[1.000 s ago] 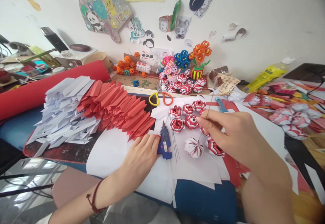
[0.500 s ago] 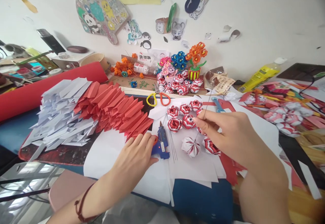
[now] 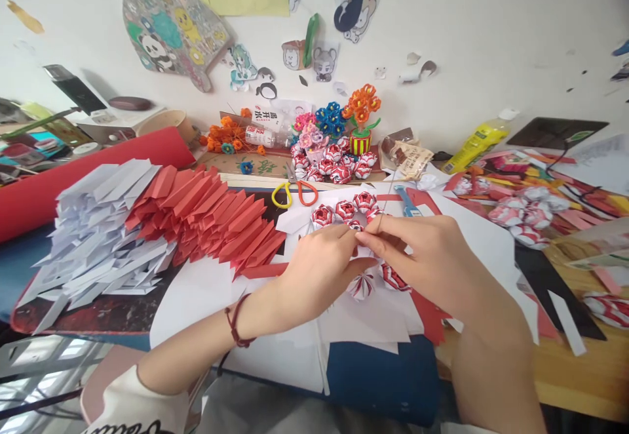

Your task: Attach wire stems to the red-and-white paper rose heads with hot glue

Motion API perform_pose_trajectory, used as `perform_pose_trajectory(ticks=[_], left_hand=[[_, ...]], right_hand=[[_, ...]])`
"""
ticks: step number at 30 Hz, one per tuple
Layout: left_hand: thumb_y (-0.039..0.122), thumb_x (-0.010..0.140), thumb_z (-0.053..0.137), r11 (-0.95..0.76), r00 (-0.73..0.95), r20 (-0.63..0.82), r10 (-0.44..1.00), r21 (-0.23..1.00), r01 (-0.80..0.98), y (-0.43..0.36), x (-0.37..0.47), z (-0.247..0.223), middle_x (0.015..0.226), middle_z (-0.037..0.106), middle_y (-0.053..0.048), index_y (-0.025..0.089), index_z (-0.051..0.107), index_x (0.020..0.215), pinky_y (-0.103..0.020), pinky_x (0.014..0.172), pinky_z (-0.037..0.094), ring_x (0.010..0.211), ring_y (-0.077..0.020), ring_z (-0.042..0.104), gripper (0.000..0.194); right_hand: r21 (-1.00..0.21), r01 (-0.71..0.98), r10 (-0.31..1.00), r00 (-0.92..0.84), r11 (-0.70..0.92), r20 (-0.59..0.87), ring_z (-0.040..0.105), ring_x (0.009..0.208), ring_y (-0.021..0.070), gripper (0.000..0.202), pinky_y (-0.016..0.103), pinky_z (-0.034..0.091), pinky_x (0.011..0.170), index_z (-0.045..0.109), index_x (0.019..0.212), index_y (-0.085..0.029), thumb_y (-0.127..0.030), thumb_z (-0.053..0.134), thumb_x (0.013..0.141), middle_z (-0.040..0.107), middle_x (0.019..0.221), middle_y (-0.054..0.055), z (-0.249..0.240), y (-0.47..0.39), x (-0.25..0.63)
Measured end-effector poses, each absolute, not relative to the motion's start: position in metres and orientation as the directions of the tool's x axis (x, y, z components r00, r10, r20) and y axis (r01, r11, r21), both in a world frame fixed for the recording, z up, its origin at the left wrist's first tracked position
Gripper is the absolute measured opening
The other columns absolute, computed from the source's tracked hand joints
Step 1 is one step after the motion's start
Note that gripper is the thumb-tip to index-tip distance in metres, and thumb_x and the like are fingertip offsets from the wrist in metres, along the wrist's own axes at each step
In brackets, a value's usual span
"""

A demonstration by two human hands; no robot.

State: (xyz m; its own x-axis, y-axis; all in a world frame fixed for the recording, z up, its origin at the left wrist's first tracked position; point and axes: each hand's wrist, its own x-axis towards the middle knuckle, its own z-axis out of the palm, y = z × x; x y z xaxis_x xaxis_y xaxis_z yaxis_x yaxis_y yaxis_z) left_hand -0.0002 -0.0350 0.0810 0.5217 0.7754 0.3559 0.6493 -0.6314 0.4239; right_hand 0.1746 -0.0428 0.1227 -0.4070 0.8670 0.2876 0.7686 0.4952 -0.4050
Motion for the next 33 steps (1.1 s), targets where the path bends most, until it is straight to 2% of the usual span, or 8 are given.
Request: perform_pose_trajectory(ticks=[4, 7, 11, 14, 18, 22, 26, 33], left_hand=[[0.024, 0.094, 0.061, -0.669, 0.506, 0.438, 0.743, 0.516, 0.535, -0.03, 0.003, 0.072, 0.067, 0.064, -0.001, 0.015, 0.062, 0.076, -0.022, 0.054, 0.039, 0.059, -0.0122, 0.057, 0.021], [0.019, 0.094, 0.06, -0.672, 0.515, 0.437, 0.737, 0.548, 0.498, -0.029, 0.002, 0.07, 0.067, 0.065, 0.001, 0.015, 0.065, 0.079, -0.021, 0.054, 0.039, 0.056, -0.0104, 0.055, 0.017], [0.021, 0.094, 0.062, -0.618, 0.524, 0.364, 0.77, 0.628, 0.473, -0.027, -0.003, 0.069, 0.073, 0.069, 0.001, 0.017, 0.068, 0.087, -0.021, 0.059, 0.042, 0.06, -0.01, 0.058, 0.01], [0.021, 0.098, 0.057, -0.611, 0.554, 0.345, 0.758, 0.674, 0.416, -0.024, -0.007, 0.066, 0.078, 0.071, -0.001, 0.016, 0.068, 0.095, -0.021, 0.064, 0.045, 0.065, -0.0112, 0.061, 0.013], [0.019, 0.099, 0.053, -0.589, 0.562, 0.334, 0.757, 0.721, 0.364, -0.02, -0.011, 0.063, 0.078, 0.07, -0.002, 0.014, 0.067, 0.094, -0.021, 0.064, 0.046, 0.067, -0.0115, 0.061, 0.015], [0.017, 0.099, 0.052, -0.606, 0.564, 0.371, 0.737, 0.733, 0.309, -0.021, -0.014, 0.061, 0.074, 0.067, -0.001, 0.014, 0.064, 0.09, -0.02, 0.06, 0.044, 0.062, -0.0099, 0.058, 0.015], [0.015, 0.099, 0.051, -0.657, 0.584, 0.417, 0.696, 0.699, 0.284, -0.023, -0.019, 0.059, 0.074, 0.066, -0.002, 0.014, 0.063, 0.091, -0.021, 0.06, 0.045, 0.063, -0.0109, 0.058, 0.015], [0.014, 0.098, 0.051, -0.732, 0.596, 0.519, 0.613, 0.656, 0.183, -0.023, -0.022, 0.053, 0.079, 0.07, -0.006, 0.014, 0.063, 0.092, -0.024, 0.061, 0.048, 0.066, -0.0139, 0.062, 0.013]], right_hand=[[-0.491, 0.742, 0.89, -0.379, 0.456, 0.253, 0.054, 0.058, 0.0117, 0.024, 0.024, 0.04, 0.057, 0.066, 0.083, -0.022, -0.032, 0.052, 0.099, 0.066, 0.07, -0.001, 0.124, -0.045, 0.178], [-0.558, 0.717, 0.908, -0.323, 0.418, 0.266, 0.061, 0.065, 0.0139, 0.015, 0.025, 0.048, 0.062, 0.067, 0.099, -0.025, -0.037, 0.06, 0.095, 0.07, 0.081, 0.0, 0.119, -0.053, 0.184], [-0.594, 0.728, 0.908, -0.092, 0.341, 0.408, 0.068, 0.094, 0.0226, 0.053, 0.036, 0.057, 0.083, 0.053, 0.135, -0.029, -0.045, 0.069, 0.087, 0.068, 0.117, 0.008, 0.084, -0.079, 0.185], [-0.574, 0.766, 0.896, -0.004, 0.289, 0.445, 0.06, 0.119, 0.0291, 0.062, 0.044, 0.054, 0.097, 0.046, 0.142, -0.027, -0.046, 0.069, 0.087, 0.061, 0.131, 0.011, 0.043, -0.102, 0.172], [-0.599, 0.78, 0.915, 0.087, 0.184, 0.394, 0.057, 0.126, 0.0311, 0.07, 0.047, 0.055, 0.1, 0.036, 0.15, -0.029, -0.045, 0.067, 0.089, 0.054, 0.14, 0.013, -0.001, -0.119, 0.148], [-0.618, 0.778, 0.898, 0.187, 0.112, 0.399, 0.055, 0.127, 0.0316, 0.068, 0.049, 0.054, 0.101, 0.035, 0.151, -0.029, -0.042, 0.064, 0.091, 0.053, 0.141, 0.012, -0.015, -0.117, 0.133], [-0.599, 0.791, 0.867, 0.204, 0.127, 0.454, 0.057, 0.122, 0.0309, 0.063, 0.051, 0.053, 0.101, 0.04, 0.148, -0.027, -0.038, 0.065, 0.091, 0.059, 0.133, 0.013, -0.018, -0.112, 0.127], [-0.524, 0.82, 0.764, 0.181, 0.231, 0.62, 0.063, 0.105, 0.0255, 0.054, 0.041, 0.058, 0.09, 0.055, 0.135, -0.015, -0.034, 0.072, 0.088, 0.068, 0.115, 0.013, -0.024, -0.105, 0.125]])
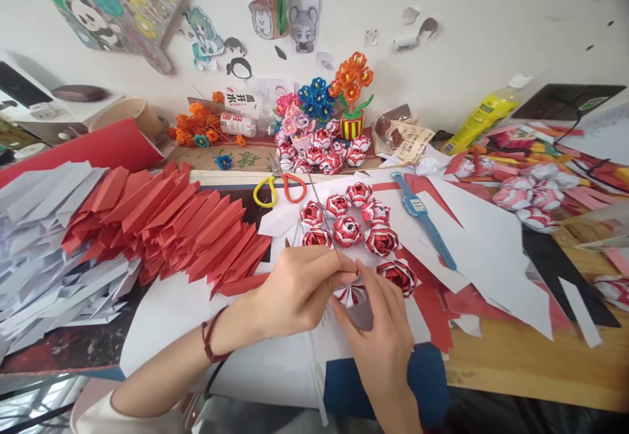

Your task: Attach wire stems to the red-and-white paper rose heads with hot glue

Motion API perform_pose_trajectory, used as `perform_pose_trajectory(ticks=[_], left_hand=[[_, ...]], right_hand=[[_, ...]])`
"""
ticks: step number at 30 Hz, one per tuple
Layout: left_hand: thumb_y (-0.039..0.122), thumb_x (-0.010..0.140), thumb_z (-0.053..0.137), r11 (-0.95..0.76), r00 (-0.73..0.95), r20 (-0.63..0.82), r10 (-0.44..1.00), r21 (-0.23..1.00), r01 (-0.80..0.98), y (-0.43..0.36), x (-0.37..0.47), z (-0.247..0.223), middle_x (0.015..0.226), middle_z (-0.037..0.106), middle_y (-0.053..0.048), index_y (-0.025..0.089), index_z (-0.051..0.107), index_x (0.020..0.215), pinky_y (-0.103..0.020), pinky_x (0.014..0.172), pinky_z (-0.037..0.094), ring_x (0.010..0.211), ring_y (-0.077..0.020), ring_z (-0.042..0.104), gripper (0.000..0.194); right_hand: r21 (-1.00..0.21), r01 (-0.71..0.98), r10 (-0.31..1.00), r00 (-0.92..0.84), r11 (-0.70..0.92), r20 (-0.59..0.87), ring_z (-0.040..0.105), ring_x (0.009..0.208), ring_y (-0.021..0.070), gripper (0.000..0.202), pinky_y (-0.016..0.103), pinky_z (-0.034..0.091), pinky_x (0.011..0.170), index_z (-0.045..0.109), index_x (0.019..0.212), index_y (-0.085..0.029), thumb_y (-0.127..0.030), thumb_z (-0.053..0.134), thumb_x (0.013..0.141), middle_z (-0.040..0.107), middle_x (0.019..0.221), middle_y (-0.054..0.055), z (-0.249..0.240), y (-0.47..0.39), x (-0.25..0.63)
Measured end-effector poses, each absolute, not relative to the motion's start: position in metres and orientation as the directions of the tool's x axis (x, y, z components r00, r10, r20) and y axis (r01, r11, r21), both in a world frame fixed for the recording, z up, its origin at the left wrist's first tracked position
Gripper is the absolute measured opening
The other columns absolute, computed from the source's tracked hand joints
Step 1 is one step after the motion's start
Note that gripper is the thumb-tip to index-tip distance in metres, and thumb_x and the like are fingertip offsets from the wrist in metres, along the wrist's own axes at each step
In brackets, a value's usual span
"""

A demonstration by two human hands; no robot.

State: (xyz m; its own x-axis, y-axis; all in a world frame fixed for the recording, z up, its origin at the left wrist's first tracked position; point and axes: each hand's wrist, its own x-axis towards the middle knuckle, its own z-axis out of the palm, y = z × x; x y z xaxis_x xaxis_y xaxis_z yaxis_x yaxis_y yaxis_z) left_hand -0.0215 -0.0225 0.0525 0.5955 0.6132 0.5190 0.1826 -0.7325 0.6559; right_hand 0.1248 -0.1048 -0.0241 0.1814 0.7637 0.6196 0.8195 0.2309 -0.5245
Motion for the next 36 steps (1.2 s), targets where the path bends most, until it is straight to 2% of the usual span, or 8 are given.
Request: perform_pose_trajectory(ticks=[8, 18, 36], left_hand=[[0.003, 0.091, 0.05, -0.791, 0.619, 0.576, 0.535, 0.599, 0.126, -0.0241, -0.0213, 0.0524, 0.073, 0.067, -0.006, 0.014, 0.058, 0.087, -0.026, 0.057, 0.045, 0.061, -0.0144, 0.056, 0.014], [-0.001, 0.087, 0.047, -0.805, 0.647, 0.567, 0.51, 0.579, 0.127, -0.026, -0.0235, 0.0544, 0.075, 0.066, -0.006, 0.014, 0.059, 0.089, -0.027, 0.058, 0.044, 0.063, -0.0148, 0.056, 0.019], [0.002, 0.088, 0.045, -0.803, 0.663, 0.548, 0.51, 0.58, 0.138, -0.0276, -0.0266, 0.0511, 0.073, 0.064, -0.005, 0.015, 0.059, 0.094, -0.027, 0.056, 0.044, 0.061, -0.0146, 0.053, 0.02]], right_hand=[[-0.502, 0.826, 0.737, 0.168, 0.257, 0.654, 0.063, 0.105, 0.0242, 0.049, 0.039, 0.055, 0.092, 0.058, 0.129, -0.009, -0.031, 0.073, 0.088, 0.069, 0.112, 0.015, -0.022, -0.1042, 0.1241], [-0.497, 0.83, 0.748, 0.158, 0.253, 0.645, 0.062, 0.108, 0.0241, 0.048, 0.038, 0.054, 0.094, 0.058, 0.131, -0.008, -0.032, 0.069, 0.091, 0.068, 0.115, 0.015, -0.0232, -0.106, 0.1248], [-0.492, 0.828, 0.756, 0.135, 0.269, 0.641, 0.061, 0.11, 0.0241, 0.049, 0.038, 0.052, 0.096, 0.056, 0.132, -0.008, -0.029, 0.069, 0.09, 0.069, 0.115, 0.015, -0.025, -0.1066, 0.1261]])
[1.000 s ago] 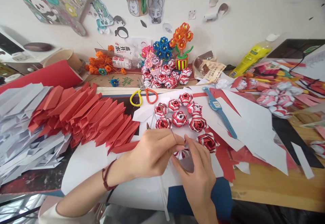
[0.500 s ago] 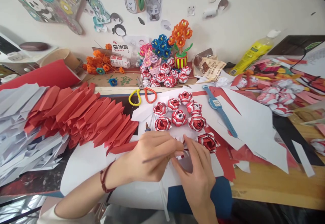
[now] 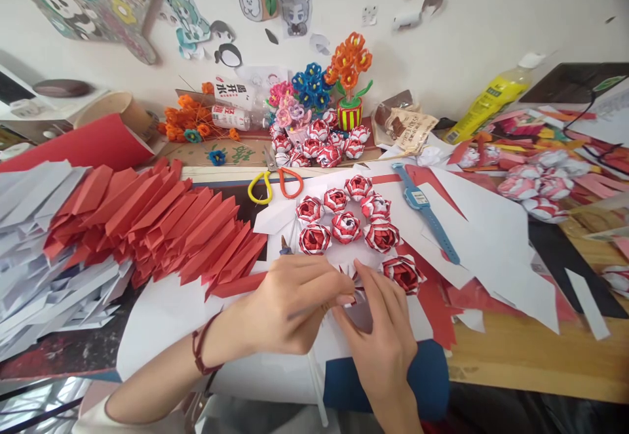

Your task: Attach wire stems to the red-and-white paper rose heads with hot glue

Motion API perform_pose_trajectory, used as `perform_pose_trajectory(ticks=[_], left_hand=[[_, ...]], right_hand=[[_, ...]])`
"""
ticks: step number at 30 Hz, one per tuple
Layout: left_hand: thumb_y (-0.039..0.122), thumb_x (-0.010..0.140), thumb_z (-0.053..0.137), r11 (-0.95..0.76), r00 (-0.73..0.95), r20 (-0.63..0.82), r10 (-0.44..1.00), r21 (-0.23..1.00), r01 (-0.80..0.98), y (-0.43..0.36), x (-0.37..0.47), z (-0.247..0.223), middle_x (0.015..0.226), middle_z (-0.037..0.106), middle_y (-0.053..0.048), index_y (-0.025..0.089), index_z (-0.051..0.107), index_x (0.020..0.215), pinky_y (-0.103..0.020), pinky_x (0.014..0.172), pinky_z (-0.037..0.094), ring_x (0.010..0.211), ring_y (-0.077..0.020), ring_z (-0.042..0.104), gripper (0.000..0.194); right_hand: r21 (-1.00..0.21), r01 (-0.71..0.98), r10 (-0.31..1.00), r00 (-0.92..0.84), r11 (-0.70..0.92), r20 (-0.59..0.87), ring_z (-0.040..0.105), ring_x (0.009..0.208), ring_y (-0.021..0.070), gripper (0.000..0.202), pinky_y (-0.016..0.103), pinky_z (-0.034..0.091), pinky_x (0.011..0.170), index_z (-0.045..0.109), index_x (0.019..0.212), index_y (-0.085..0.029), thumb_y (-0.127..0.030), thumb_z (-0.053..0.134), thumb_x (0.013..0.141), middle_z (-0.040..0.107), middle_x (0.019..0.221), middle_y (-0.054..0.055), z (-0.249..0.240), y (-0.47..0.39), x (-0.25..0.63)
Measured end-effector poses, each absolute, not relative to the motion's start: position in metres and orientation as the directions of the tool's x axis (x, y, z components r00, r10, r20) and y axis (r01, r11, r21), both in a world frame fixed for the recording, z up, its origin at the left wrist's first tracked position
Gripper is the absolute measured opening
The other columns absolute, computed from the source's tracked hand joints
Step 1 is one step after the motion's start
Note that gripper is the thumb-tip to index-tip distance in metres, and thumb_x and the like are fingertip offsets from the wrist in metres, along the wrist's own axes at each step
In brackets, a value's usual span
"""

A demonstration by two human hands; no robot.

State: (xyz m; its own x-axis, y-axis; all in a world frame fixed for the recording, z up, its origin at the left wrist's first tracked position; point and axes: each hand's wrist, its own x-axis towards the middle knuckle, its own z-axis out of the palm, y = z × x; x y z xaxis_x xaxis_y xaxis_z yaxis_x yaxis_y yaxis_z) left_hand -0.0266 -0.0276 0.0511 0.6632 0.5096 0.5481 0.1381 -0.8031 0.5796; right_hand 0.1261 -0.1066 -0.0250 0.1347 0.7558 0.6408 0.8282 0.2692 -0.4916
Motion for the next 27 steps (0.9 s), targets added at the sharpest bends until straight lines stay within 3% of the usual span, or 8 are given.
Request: perform_pose_trajectory(ticks=[8, 17, 27], left_hand=[[0.0, 0.086, 0.043, -0.836, 0.695, 0.539, 0.475, 0.524, 0.164, -0.029, -0.027, 0.053, 0.074, 0.066, -0.006, 0.015, 0.059, 0.094, -0.027, 0.058, 0.045, 0.062, -0.0153, 0.055, 0.023], [0.002, 0.089, 0.041, -0.836, 0.703, 0.533, 0.471, 0.525, 0.162, -0.031, -0.027, 0.054, 0.074, 0.067, -0.007, 0.015, 0.058, 0.094, -0.027, 0.056, 0.046, 0.061, -0.0159, 0.058, 0.022], [-0.004, 0.083, 0.043, -0.901, 0.671, 0.646, 0.364, 0.426, 0.079, -0.037, -0.037, 0.051, 0.075, 0.07, -0.009, 0.013, 0.061, 0.092, -0.028, 0.054, 0.048, 0.061, -0.0175, 0.064, 0.026]], right_hand=[[-0.501, 0.824, 0.766, 0.136, 0.265, 0.629, 0.06, 0.112, 0.0256, 0.05, 0.041, 0.053, 0.096, 0.055, 0.133, -0.009, -0.031, 0.068, 0.091, 0.068, 0.117, 0.015, -0.026, -0.107, 0.127], [-0.497, 0.82, 0.765, 0.117, 0.285, 0.633, 0.058, 0.111, 0.0259, 0.049, 0.042, 0.051, 0.098, 0.054, 0.134, -0.01, -0.022, 0.069, 0.089, 0.067, 0.118, 0.015, -0.024, -0.104, 0.126], [-0.523, 0.808, 0.793, 0.12, 0.272, 0.597, 0.056, 0.111, 0.0277, 0.053, 0.047, 0.054, 0.095, 0.052, 0.137, -0.014, -0.028, 0.068, 0.089, 0.064, 0.116, 0.014, -0.027, -0.109, 0.129]])
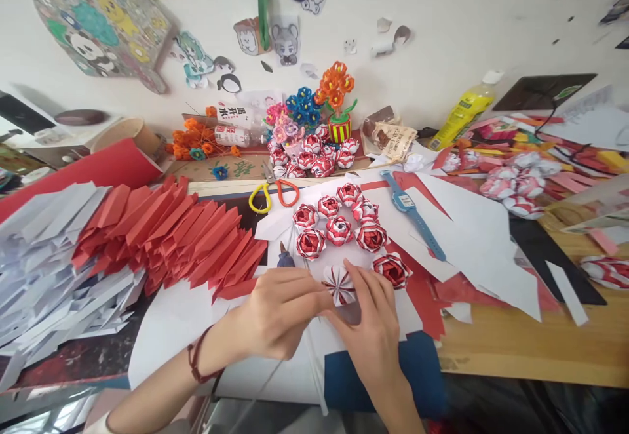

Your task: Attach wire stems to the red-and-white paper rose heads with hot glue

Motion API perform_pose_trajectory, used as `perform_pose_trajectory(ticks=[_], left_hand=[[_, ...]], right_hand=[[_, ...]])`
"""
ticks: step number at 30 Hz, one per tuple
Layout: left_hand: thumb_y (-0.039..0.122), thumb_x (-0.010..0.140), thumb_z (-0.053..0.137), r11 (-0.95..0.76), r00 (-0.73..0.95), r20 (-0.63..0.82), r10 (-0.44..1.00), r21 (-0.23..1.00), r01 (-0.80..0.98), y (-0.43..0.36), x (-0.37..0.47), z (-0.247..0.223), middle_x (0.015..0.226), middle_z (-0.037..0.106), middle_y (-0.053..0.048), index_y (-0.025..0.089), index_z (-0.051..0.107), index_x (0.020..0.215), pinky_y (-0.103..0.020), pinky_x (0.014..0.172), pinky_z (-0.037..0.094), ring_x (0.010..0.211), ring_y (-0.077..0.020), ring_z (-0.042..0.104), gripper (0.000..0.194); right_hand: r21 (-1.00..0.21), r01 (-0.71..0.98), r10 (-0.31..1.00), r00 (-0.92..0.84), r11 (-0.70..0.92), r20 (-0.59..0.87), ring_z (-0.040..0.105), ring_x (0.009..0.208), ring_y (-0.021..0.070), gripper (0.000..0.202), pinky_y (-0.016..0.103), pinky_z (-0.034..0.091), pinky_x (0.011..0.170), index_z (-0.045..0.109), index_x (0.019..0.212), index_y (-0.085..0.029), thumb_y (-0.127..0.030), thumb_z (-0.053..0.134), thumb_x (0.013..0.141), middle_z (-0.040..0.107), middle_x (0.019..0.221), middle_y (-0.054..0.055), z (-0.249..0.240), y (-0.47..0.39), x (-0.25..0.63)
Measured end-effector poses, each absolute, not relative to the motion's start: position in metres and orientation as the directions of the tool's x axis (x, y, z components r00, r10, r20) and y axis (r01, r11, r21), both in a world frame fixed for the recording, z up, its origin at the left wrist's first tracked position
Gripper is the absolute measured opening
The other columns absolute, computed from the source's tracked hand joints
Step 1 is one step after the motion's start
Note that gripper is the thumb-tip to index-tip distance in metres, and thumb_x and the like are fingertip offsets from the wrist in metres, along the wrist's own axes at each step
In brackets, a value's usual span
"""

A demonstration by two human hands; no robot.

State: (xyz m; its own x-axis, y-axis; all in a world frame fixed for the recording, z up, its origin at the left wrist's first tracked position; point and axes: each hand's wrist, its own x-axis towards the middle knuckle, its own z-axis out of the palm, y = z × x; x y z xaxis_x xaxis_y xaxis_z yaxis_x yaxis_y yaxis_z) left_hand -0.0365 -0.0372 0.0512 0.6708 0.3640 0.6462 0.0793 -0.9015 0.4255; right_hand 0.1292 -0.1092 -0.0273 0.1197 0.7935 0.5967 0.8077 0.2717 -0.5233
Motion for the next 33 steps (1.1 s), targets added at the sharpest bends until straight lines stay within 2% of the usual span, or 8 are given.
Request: perform_pose_trajectory(ticks=[3, 9, 12, 17, 22, 28, 33], left_hand=[[0.001, 0.087, 0.049, -0.892, 0.641, 0.665, 0.382, 0.447, 0.068, -0.042, -0.043, 0.057, 0.08, 0.073, -0.01, 0.012, 0.063, 0.097, -0.029, 0.059, 0.054, 0.066, -0.0184, 0.068, 0.02], [0.008, 0.091, 0.059, -0.804, 0.486, 0.67, 0.561, 0.581, 0.127, -0.054, -0.054, 0.076, 0.085, 0.077, -0.008, 0.015, 0.07, 0.103, -0.027, 0.067, 0.058, 0.074, -0.0175, 0.072, 0.017], [0.012, 0.091, 0.063, -0.779, 0.403, 0.687, 0.605, 0.614, 0.125, -0.057, -0.057, 0.079, 0.09, 0.078, -0.007, 0.017, 0.073, 0.103, -0.027, 0.071, 0.06, 0.079, -0.0171, 0.074, 0.016], [0.013, 0.09, 0.066, -0.745, 0.245, 0.706, 0.664, 0.651, 0.143, -0.062, -0.059, 0.075, 0.092, 0.08, -0.006, 0.02, 0.076, 0.102, -0.026, 0.071, 0.06, 0.079, -0.017, 0.075, 0.017], [0.013, 0.09, 0.066, -0.723, 0.142, 0.712, 0.687, 0.69, 0.041, -0.07, -0.06, 0.074, 0.094, 0.08, -0.007, 0.019, 0.076, 0.1, -0.029, 0.069, 0.062, 0.076, -0.0179, 0.075, 0.016], [0.014, 0.09, 0.066, -0.728, 0.115, 0.726, 0.678, 0.685, -0.034, -0.073, -0.064, 0.083, 0.085, 0.08, -0.007, 0.016, 0.076, 0.092, -0.033, 0.072, 0.064, 0.078, -0.0205, 0.076, 0.011], [0.011, 0.09, 0.066, -0.751, 0.141, 0.75, 0.647, 0.658, -0.058, -0.073, -0.069, 0.085, 0.086, 0.08, -0.007, 0.017, 0.075, 0.094, -0.034, 0.072, 0.064, 0.081, -0.0214, 0.076, 0.012]], right_hand=[[-0.518, 0.805, 0.768, 0.129, 0.288, 0.628, 0.059, 0.108, 0.0262, 0.052, 0.045, 0.055, 0.094, 0.053, 0.137, -0.017, -0.025, 0.069, 0.088, 0.063, 0.114, 0.013, -0.024, -0.109, 0.13], [-0.5, 0.763, 0.729, 0.056, 0.409, 0.682, 0.065, 0.109, 0.02, 0.052, 0.033, 0.058, 0.092, 0.051, 0.141, -0.025, -0.017, 0.062, 0.092, 0.058, 0.12, 0.01, 0.011, -0.094, 0.141], [-0.414, 0.794, 0.653, 0.03, 0.444, 0.757, 0.065, 0.112, 0.0207, 0.056, 0.034, 0.059, 0.095, 0.048, 0.144, -0.028, -0.015, 0.061, 0.092, 0.06, 0.121, 0.009, 0.035, -0.081, 0.147], [-0.269, 0.823, 0.518, -0.035, 0.5, 0.854, 0.064, 0.116, 0.0223, 0.058, 0.037, 0.057, 0.1, 0.046, 0.145, -0.026, -0.015, 0.063, 0.091, 0.063, 0.124, 0.009, 0.068, -0.069, 0.153], [-0.107, 0.838, 0.404, -0.143, 0.536, 0.903, 0.065, 0.114, 0.0221, 0.058, 0.036, 0.053, 0.104, 0.05, 0.143, -0.023, -0.009, 0.064, 0.088, 0.065, 0.124, 0.011, 0.089, -0.072, 0.155], [0.039, 0.845, 0.313, -0.24, 0.533, 0.919, 0.068, 0.108, 0.0217, 0.059, 0.034, 0.055, 0.101, 0.051, 0.143, -0.024, -0.01, 0.066, 0.088, 0.068, 0.12, 0.01, 0.106, -0.077, 0.154], [0.083, 0.83, 0.287, -0.282, 0.551, 0.915, 0.068, 0.107, 0.0225, 0.062, 0.035, 0.056, 0.099, 0.05, 0.144, -0.022, -0.009, 0.068, 0.086, 0.067, 0.12, 0.011, 0.114, -0.077, 0.152]])
